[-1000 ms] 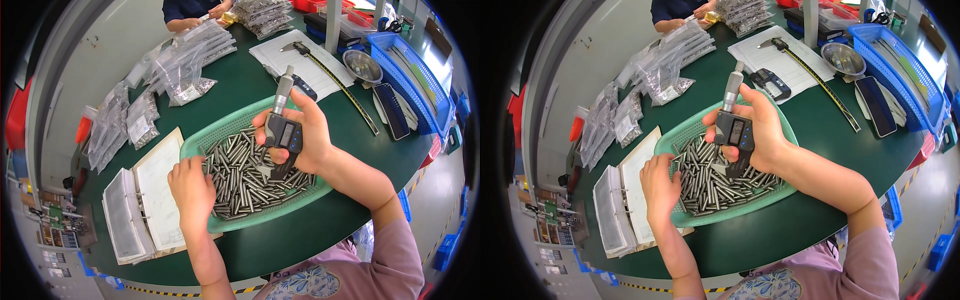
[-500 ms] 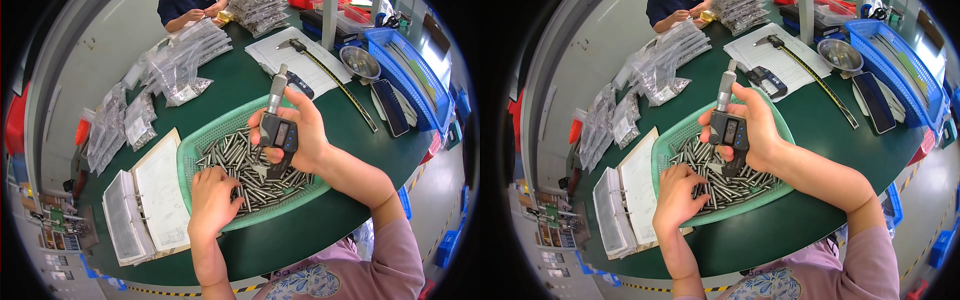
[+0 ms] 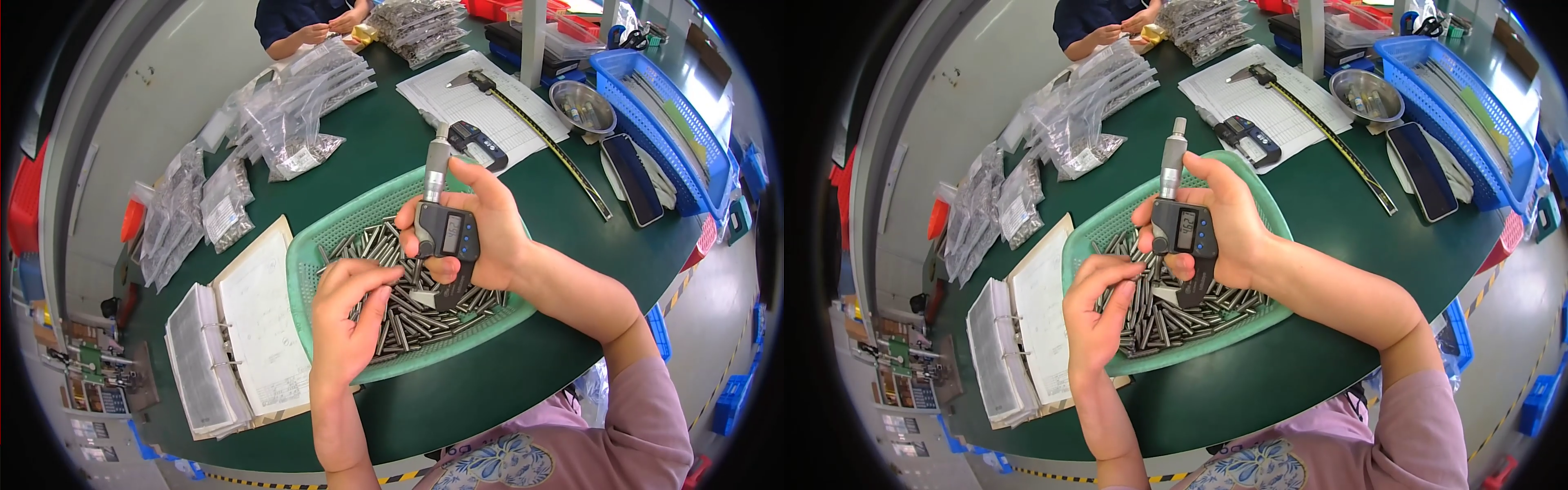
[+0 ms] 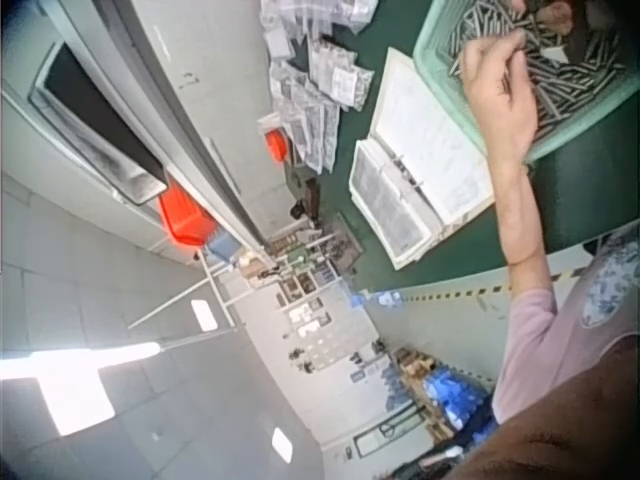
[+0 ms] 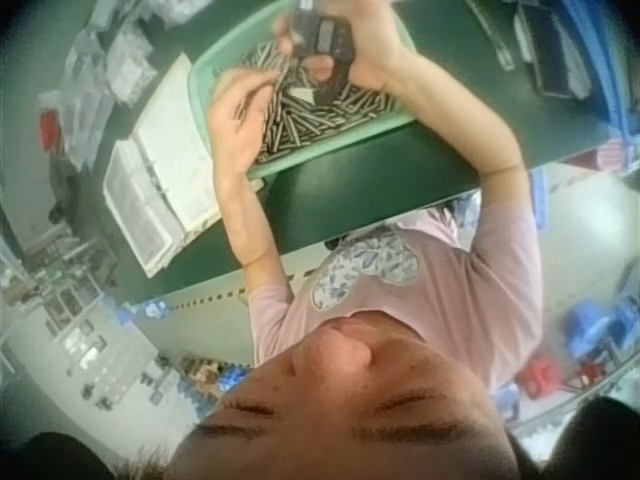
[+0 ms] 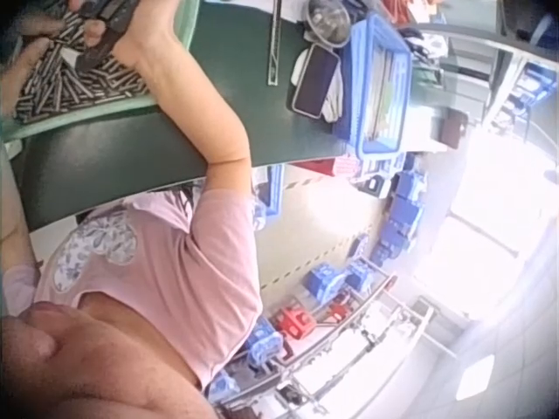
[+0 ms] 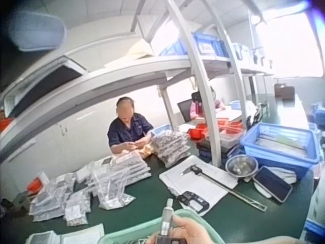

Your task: Using a digital micrometer to measure metal pins in a manufacturing facility.

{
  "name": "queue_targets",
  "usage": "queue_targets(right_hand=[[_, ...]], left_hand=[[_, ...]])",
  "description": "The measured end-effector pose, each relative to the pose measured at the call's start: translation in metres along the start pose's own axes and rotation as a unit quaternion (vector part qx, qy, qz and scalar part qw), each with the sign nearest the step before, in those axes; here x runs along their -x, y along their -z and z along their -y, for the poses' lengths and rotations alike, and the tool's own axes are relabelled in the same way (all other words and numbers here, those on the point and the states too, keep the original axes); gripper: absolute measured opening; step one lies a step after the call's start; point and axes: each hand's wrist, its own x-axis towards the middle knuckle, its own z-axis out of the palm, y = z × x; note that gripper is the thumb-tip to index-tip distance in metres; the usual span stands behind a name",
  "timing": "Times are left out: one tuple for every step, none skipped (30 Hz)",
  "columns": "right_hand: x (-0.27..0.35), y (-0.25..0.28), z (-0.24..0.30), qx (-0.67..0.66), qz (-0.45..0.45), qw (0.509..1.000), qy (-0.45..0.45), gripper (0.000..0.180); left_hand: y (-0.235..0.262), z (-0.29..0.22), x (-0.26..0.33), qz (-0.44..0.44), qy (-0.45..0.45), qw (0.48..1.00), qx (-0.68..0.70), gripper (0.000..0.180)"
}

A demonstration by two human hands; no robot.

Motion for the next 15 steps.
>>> queue_targets(right_hand=[[-0.0001, 0.0008, 0.0003, -0.005, 0.011, 1.000, -0.013, 0.064], [-0.0003, 0.0016, 0.0005, -0.011, 0.023, 0.999, -0.026, 0.064], [0.0007, 0.0031, 0.0019, -0.011, 0.021, 0.999, -0.024, 0.064], [-0.0001, 0.0041, 0.0015, -0.026, 0.037, 0.998, -0.039, 0.064], [-0.0006, 0.0048, 0.0013, -0.040, 0.054, 0.996, -0.054, 0.064], [-0.0004, 0.0047, 0.0013, -0.041, 0.053, 0.996, -0.054, 0.064], [-0.0002, 0.0035, 0.0014, -0.033, 0.056, 0.996, -0.056, 0.064], [-0.0004, 0.0028, 0.0013, -0.025, 0.060, 0.996, -0.058, 0.063], [-0.0011, 0.0026, 0.0009, -0.026, 0.060, 0.996, -0.058, 0.063], [-0.0016, 0.0031, 0.0008, -0.025, 0.067, 0.996, -0.062, 0.063], [-0.0020, 0.0035, 0.0006, -0.024, 0.073, 0.995, -0.066, 0.063], [-0.0021, 0.0038, 0.0004, -0.025, 0.072, 0.995, -0.065, 0.063], [-0.0017, 0.0039, -0.0001, -0.021, 0.072, 0.995, -0.064, 0.063], [-0.0014, 0.0041, -0.0005, -0.018, 0.072, 0.995, -0.063, 0.063], [-0.0013, 0.0044, -0.0008, -0.019, 0.071, 0.995, -0.062, 0.063]], left_hand=[[-0.0002, 0.0011, -0.0003, 0.001, -0.001, 1.000, 0.001, 0.017], [-0.0003, 0.0027, -0.0004, 0.006, -0.038, 0.999, 0.000, 0.017], [-0.0018, 0.0026, -0.0017, 0.012, -0.076, 0.997, 0.000, 0.017], [-0.0021, 0.0013, -0.0019, 0.013, -0.076, 0.997, 0.000, 0.017], [-0.0026, -0.0014, -0.0024, 0.001, -0.080, 0.997, -0.014, 0.016], [-0.0030, -0.0030, -0.0029, -0.011, -0.085, 0.996, -0.028, 0.015], [-0.0019, -0.0031, -0.0034, -0.010, -0.085, 0.996, -0.029, 0.015], [-0.0003, -0.0028, -0.0041, -0.005, -0.106, 0.994, -0.039, 0.014], [0.0007, -0.0029, -0.0045, 0.002, -0.127, 0.991, -0.050, 0.013], [0.0001, -0.0030, -0.0048, 0.003, -0.127, 0.991, -0.049, 0.013], [-0.0006, -0.0034, -0.0048, 0.002, -0.131, 0.990, -0.048, 0.013], [-0.0011, -0.0035, -0.0050, 0.001, -0.135, 0.990, -0.046, 0.012], [-0.0012, -0.0041, -0.0048, 0.002, -0.135, 0.990, -0.046, 0.012], [-0.0011, -0.0045, -0.0046, 0.003, -0.137, 0.989, -0.046, 0.012], [-0.0012, -0.0047, -0.0045, 0.005, -0.139, 0.989, -0.047, 0.013]])
